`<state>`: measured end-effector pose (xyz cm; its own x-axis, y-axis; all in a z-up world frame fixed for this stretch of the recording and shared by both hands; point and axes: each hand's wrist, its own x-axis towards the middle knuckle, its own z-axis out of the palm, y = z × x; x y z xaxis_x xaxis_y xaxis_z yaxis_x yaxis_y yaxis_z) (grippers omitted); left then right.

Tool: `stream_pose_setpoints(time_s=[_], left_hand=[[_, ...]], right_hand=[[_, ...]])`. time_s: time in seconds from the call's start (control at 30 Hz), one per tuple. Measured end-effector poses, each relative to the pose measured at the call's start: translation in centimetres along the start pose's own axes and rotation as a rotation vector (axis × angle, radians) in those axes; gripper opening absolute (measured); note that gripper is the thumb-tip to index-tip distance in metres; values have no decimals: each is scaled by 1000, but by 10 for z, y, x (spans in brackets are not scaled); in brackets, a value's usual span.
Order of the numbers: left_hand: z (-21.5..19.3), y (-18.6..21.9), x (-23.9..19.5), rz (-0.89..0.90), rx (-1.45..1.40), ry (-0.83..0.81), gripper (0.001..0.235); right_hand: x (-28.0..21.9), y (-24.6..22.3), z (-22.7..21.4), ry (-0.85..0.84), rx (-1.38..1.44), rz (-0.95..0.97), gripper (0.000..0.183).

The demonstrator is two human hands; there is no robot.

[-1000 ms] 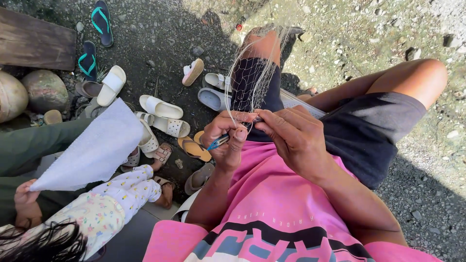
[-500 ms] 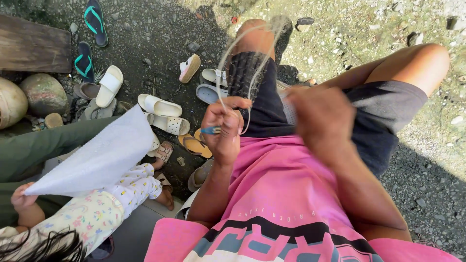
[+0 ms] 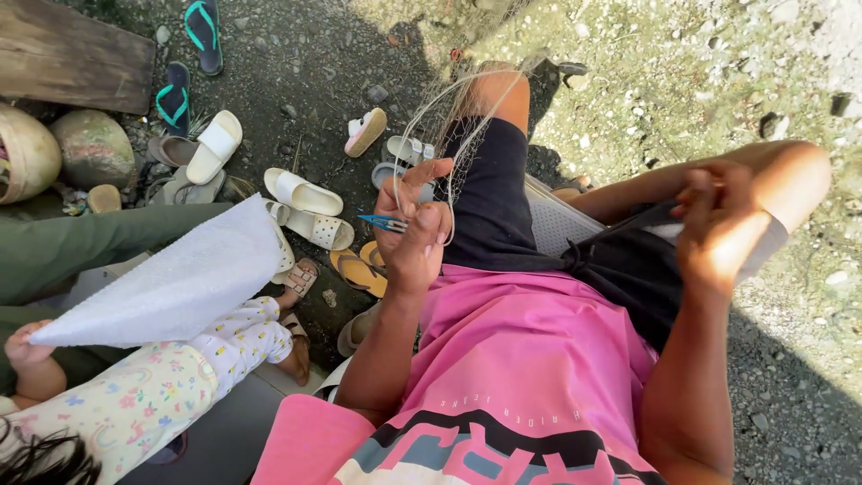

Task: Repairing a fishing net by threading line through the mesh using a netting needle.

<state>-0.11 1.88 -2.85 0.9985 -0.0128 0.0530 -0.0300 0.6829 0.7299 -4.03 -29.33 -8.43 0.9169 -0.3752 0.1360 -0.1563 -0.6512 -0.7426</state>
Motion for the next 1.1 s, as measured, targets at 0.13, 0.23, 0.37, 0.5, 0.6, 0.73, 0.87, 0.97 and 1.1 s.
stream_pose_setpoints(time_s=[0.13, 0.23, 0.37, 0.5, 0.6, 0.73, 0.87, 0.97, 1.1], left_hand=[[4, 2, -5, -12, 52, 16, 32], [-3, -4, -7, -19, -27, -34, 33], [0, -5, -17, -99, -80, -34, 24], [0, -7, -22, -117, -101, -45, 23], [4, -8, -23, -137, -129, -64, 22], [15, -3, -19, -126, 45, -27, 35], [22, 6, -19, -206, 40, -12, 30], [29, 8, -14, -281, -114, -52, 27], [14, -20, -12, -146, -22, -119, 37]], right_hand=[[1, -90, 7, -232, 303, -140, 4], [8, -148, 2, -316, 385, -366, 8], [16, -181, 13, -331, 468, -678, 10], [18, -179, 17, -324, 459, -730, 9], [18, -180, 15, -352, 464, -707, 10], [19, -178, 18, -313, 465, -790, 10], [11, -171, 18, -272, 436, -787, 10], [14, -149, 23, -340, 615, -453, 10], [8, -134, 40, -469, 852, -448, 15]])
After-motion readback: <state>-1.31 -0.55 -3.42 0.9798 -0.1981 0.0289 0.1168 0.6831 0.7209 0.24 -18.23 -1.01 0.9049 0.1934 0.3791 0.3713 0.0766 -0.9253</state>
